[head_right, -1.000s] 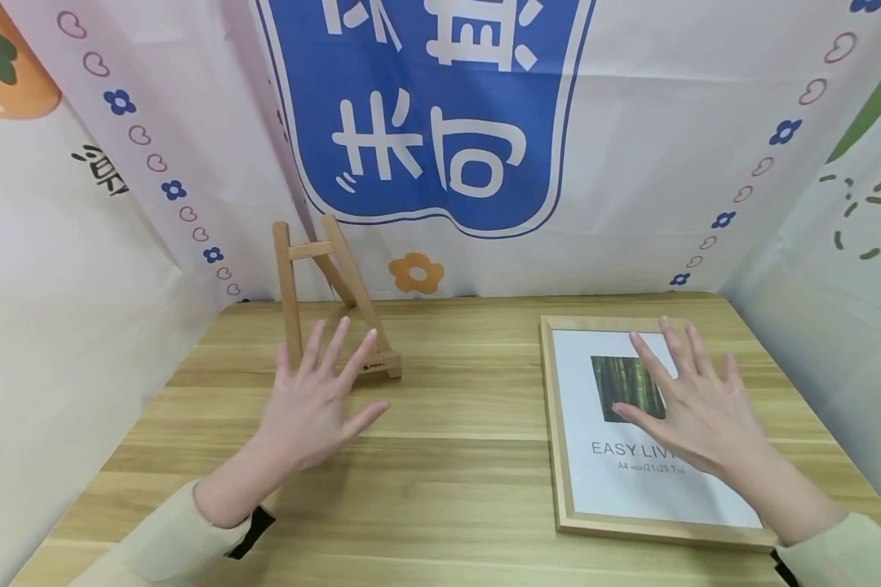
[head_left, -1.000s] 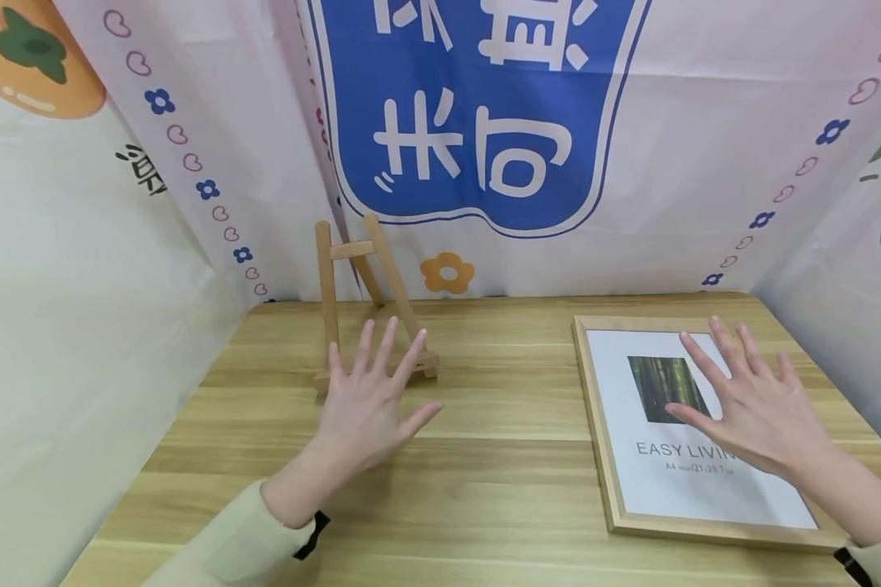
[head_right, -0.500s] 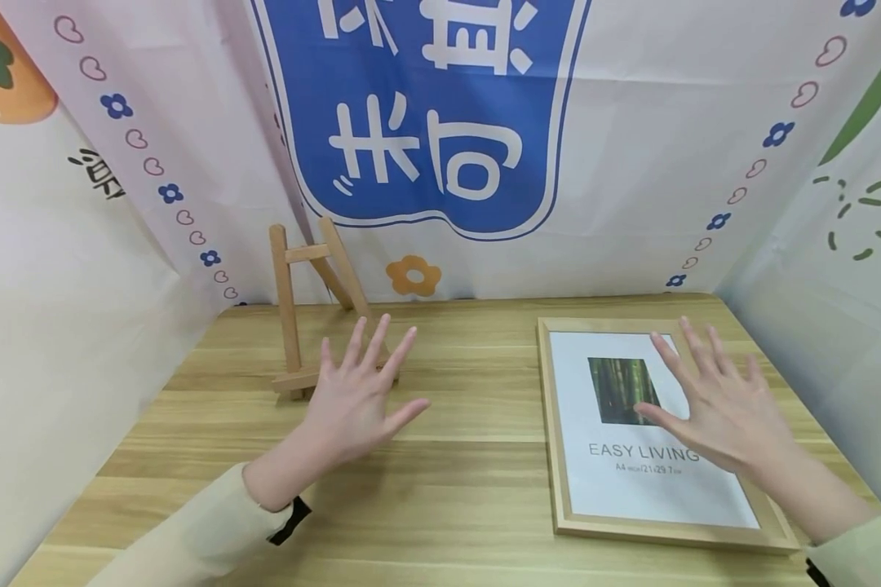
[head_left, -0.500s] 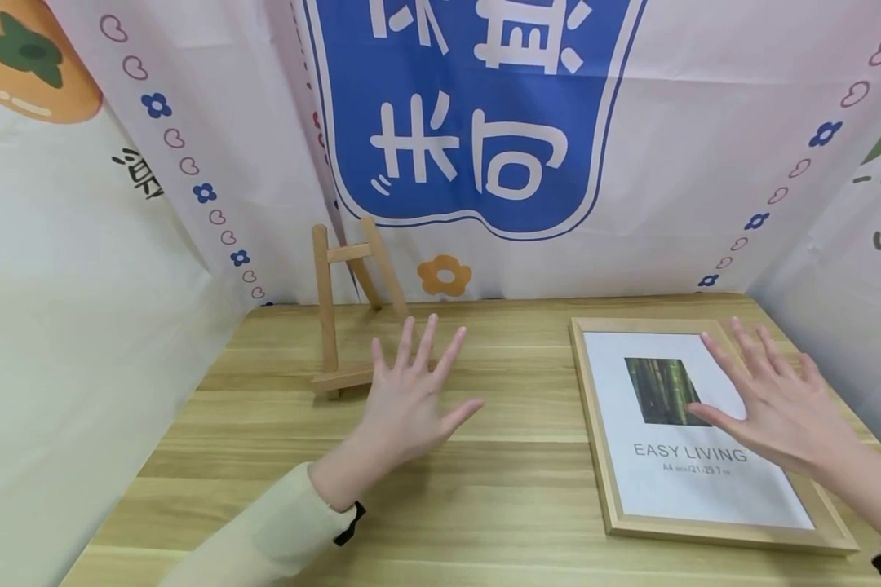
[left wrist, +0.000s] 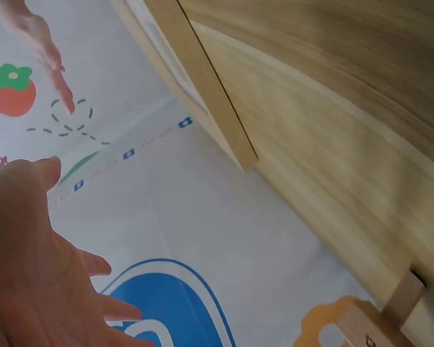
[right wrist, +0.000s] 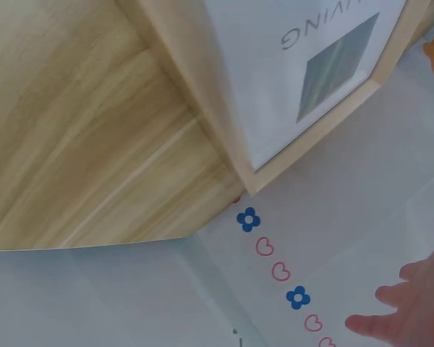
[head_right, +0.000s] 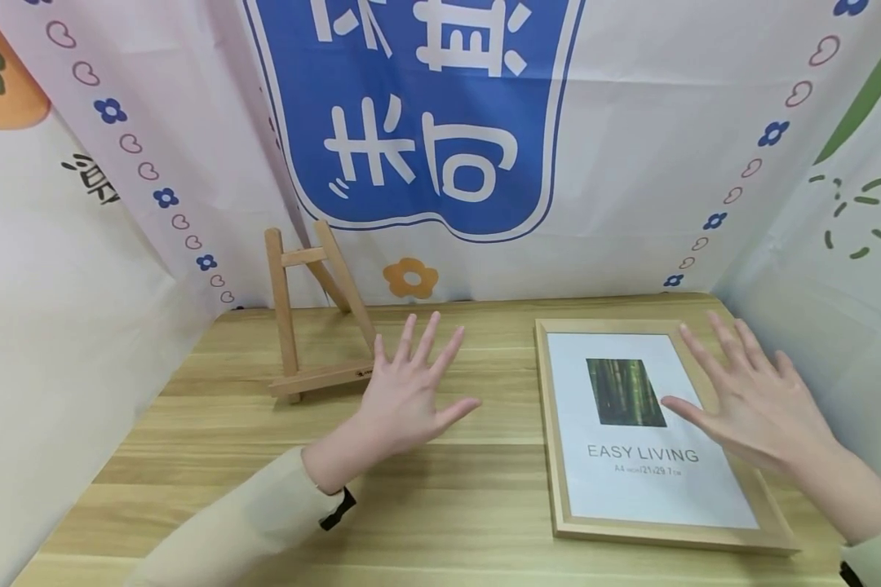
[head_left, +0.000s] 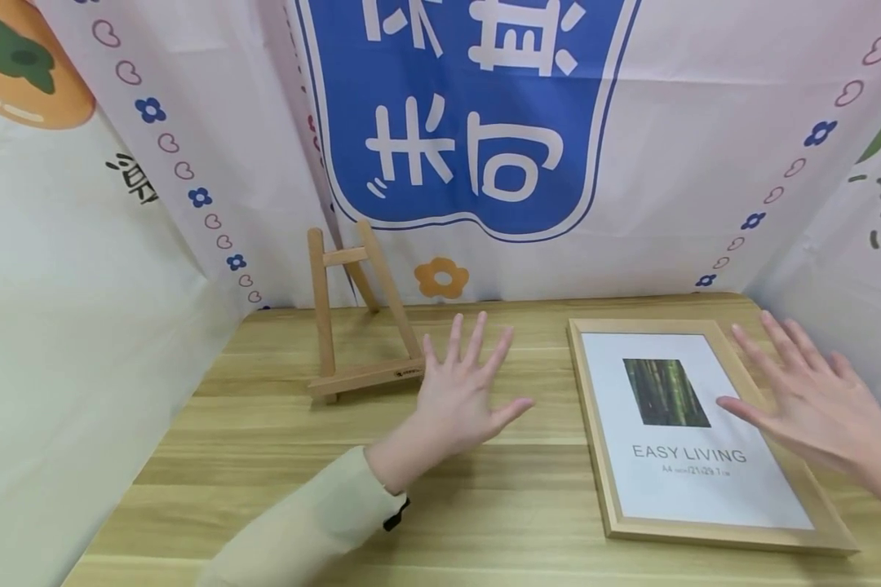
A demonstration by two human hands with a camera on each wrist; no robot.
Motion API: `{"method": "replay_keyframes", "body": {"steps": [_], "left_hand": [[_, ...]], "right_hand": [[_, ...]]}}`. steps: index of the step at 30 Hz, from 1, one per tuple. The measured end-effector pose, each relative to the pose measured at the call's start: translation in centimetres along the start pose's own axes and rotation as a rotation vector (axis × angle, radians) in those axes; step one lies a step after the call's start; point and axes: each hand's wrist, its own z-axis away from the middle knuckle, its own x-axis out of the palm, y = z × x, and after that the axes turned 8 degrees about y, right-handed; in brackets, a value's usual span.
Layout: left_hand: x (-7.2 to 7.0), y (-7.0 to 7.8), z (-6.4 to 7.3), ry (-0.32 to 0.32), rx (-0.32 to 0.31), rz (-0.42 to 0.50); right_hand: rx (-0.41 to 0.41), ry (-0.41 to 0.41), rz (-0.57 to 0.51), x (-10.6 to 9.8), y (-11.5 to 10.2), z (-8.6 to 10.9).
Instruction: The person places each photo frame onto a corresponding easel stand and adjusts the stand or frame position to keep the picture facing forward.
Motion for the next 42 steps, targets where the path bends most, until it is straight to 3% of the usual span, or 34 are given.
{"method": "replay_keyframes", "body": {"steps": [6, 12, 24, 32, 42], "left_hand": [[1.0, 2.1, -1.0, -0.027, 0.022, 0.004], [2.2, 3.8, -1.8, -0.033, 0.005, 0.041], [6.2, 7.4, -2.4, -0.059, 0.012, 0.268], [7.8, 8.5, -2.7, -0.097, -0.039, 0.307], [10.1, 9.3, -2.2, -0.18, -0.101, 0.51]], "right_hand": [[0.018, -0.006, -0.028, 0.5, 1.1, 1.0], [0.035, -0.018, -0.069, 1.4, 2.6, 1.9], [0.028, -0.054, -0.182, 4.1, 5.2, 4.3], [0.077, -0.117, -0.265, 5.0, 5.9, 5.5], [0.176, -0.203, -0.382, 6.8, 7.1, 6.5]]}}
